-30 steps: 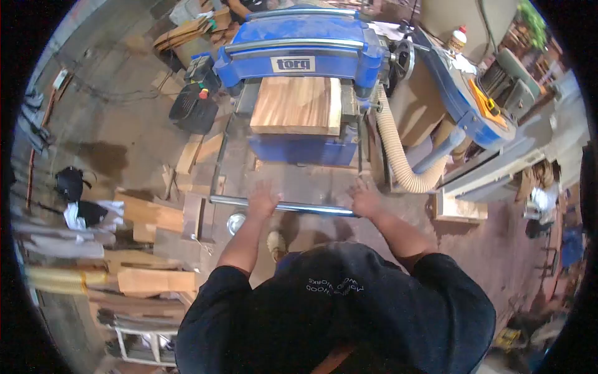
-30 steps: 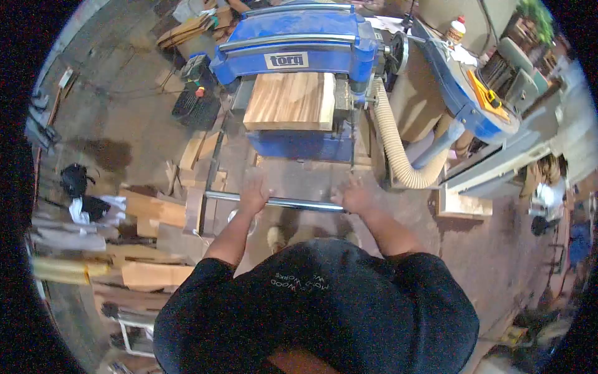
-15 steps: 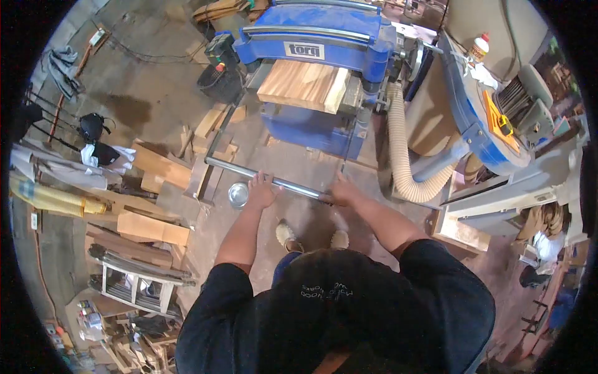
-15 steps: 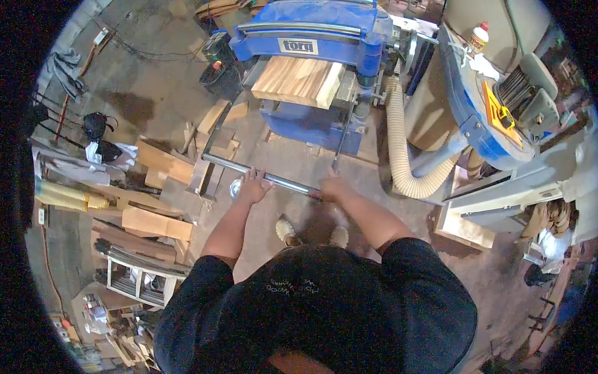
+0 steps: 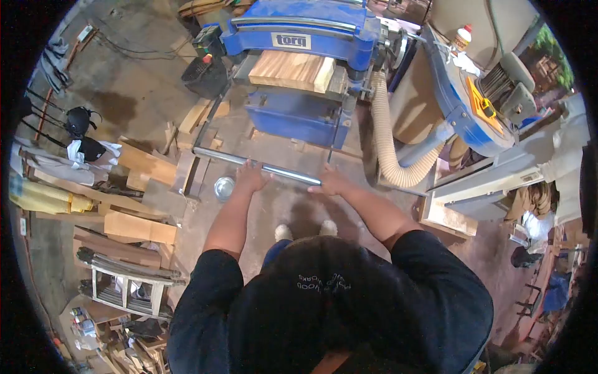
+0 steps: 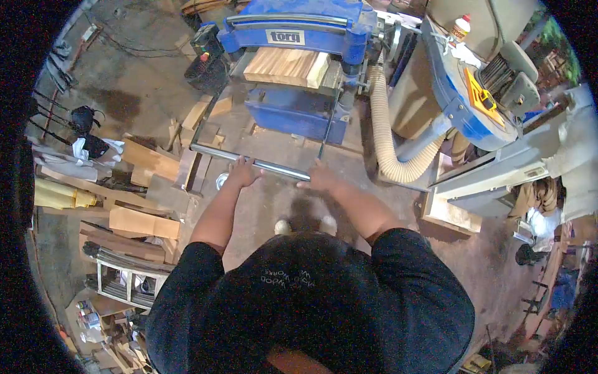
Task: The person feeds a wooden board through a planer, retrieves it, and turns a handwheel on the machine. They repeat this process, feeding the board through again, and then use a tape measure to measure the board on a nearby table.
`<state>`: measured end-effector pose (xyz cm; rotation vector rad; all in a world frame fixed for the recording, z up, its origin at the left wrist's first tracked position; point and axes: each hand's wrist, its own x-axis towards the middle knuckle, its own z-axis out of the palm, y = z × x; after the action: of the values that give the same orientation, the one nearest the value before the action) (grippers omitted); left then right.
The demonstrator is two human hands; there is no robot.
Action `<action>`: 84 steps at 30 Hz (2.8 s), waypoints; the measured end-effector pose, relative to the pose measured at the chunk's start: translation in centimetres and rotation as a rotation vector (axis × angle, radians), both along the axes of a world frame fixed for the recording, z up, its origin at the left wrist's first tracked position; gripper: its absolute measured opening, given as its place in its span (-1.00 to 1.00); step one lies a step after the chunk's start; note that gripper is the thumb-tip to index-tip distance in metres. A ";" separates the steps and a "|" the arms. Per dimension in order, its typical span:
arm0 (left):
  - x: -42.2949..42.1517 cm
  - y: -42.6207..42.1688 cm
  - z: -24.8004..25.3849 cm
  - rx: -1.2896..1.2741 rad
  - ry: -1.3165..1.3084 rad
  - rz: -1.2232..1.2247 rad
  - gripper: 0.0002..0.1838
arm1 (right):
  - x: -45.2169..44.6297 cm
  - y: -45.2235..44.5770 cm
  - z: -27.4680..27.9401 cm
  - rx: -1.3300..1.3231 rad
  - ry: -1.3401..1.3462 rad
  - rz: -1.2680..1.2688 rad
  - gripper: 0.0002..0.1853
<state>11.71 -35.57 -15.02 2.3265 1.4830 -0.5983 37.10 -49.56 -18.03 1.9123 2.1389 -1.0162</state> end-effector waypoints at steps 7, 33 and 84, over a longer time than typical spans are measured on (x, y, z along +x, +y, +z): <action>-1.4 1.1 -0.2 -0.046 -0.038 -0.092 -0.15 | -1.7 0.1 0.3 0.040 -0.064 -0.079 -0.11; 0.4 1.4 -1.7 -0.064 0.058 -0.062 -0.02 | 0.0 -1.1 0.1 0.032 0.025 0.033 -0.18; 0.5 3.7 -3.7 -0.102 0.008 -0.150 0.01 | 1.0 1.0 -6.0 0.096 0.186 0.149 -0.24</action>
<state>12.19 -31.90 -18.72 2.3725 1.2577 -0.7059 38.11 -48.59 -24.06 1.7258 2.4312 -1.1215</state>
